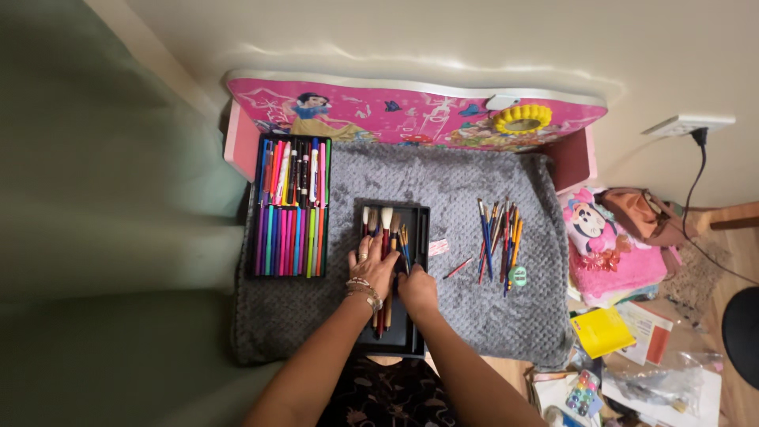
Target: The person organizes art supplies by sorting paintbrushes and markers into a black case, then places the case and other items like a watercolor set and hair accessories into a storage box. The person arranges the items neatly inside the box.
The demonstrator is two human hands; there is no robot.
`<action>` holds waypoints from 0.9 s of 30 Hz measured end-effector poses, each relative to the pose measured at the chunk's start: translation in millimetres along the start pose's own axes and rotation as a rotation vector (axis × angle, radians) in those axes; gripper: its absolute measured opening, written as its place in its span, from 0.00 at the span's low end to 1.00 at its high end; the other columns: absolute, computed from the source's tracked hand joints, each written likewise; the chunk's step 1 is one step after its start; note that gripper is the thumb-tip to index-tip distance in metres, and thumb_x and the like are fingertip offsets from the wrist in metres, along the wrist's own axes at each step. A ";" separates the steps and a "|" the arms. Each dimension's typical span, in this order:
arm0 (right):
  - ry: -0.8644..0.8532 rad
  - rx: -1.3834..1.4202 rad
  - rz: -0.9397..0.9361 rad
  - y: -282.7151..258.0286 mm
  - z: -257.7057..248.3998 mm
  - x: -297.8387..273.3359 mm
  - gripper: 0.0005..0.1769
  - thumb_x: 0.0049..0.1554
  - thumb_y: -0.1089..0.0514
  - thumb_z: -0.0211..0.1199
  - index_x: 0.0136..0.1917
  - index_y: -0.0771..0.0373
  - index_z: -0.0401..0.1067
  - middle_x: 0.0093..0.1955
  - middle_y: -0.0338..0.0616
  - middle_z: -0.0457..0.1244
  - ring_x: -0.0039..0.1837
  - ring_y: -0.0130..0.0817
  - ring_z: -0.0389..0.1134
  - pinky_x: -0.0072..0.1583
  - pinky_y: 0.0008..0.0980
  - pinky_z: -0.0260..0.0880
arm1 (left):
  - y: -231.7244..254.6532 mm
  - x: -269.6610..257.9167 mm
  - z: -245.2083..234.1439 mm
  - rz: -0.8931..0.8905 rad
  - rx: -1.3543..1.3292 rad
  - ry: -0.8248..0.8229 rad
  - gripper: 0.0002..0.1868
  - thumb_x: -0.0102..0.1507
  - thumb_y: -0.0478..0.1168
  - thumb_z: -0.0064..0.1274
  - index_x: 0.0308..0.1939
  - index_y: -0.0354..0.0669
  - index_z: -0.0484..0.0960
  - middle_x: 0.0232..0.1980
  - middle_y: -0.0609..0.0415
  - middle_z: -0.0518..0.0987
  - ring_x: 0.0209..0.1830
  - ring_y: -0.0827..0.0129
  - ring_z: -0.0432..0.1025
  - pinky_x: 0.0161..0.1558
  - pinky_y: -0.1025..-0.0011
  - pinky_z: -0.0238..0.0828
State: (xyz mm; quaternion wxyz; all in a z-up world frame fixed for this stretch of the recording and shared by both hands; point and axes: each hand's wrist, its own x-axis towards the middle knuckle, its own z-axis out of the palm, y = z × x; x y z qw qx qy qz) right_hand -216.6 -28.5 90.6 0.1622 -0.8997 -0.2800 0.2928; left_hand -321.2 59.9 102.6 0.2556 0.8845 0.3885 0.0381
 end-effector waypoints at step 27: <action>0.659 0.251 0.073 206.9 -130.8 114.3 0.16 0.54 0.61 0.62 0.55 0.63 0.80 0.48 0.49 0.74 0.52 0.42 0.75 0.57 0.40 0.72 | 107.5 64.4 100.5 0.262 -0.508 0.173 0.20 0.65 0.30 0.48 0.61 0.38 0.76 0.58 0.41 0.78 0.58 0.47 0.73 0.61 0.59 0.71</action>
